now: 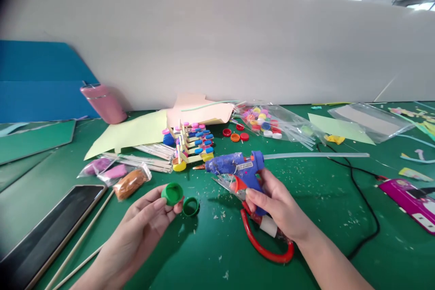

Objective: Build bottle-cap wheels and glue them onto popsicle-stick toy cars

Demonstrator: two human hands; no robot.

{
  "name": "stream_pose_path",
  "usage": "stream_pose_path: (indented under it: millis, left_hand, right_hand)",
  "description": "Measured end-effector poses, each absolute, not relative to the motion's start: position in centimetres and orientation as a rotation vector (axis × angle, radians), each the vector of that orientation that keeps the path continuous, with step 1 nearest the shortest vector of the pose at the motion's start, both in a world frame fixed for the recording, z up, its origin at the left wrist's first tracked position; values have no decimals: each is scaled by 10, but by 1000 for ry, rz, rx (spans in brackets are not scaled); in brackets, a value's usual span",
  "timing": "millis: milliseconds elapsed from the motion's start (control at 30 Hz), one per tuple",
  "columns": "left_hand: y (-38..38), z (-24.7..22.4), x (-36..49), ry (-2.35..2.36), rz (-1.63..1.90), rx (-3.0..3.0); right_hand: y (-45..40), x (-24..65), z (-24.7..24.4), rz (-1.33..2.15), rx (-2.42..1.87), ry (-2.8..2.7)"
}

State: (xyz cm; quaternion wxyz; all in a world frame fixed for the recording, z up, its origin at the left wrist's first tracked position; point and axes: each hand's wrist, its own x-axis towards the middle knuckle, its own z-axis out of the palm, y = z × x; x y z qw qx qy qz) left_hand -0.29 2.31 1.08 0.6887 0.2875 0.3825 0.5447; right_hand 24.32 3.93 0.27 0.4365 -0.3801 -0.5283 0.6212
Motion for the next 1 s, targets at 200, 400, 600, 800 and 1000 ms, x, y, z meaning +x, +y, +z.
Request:
stream_pose_path:
  millis: [200, 400, 600, 800, 1000]
  left_hand:
    - [22, 2, -5, 795, 1180, 606]
    - [22, 4, -4, 760, 1145, 605]
    - [22, 4, -4, 761, 1131, 559]
    - [22, 4, -4, 750, 1129, 547]
    - [21, 4, -4, 756, 1131, 528]
  right_hand:
    - [30, 241, -3, 1425, -1019, -1508]
    - [23, 244, -2, 1239, -1196, -1678]
    - [17, 242, 3, 1236, -1221, -1727]
    - [12, 236, 6, 1204, -1231, -1605]
    - [11, 236, 7, 1234, -1248, -1581]
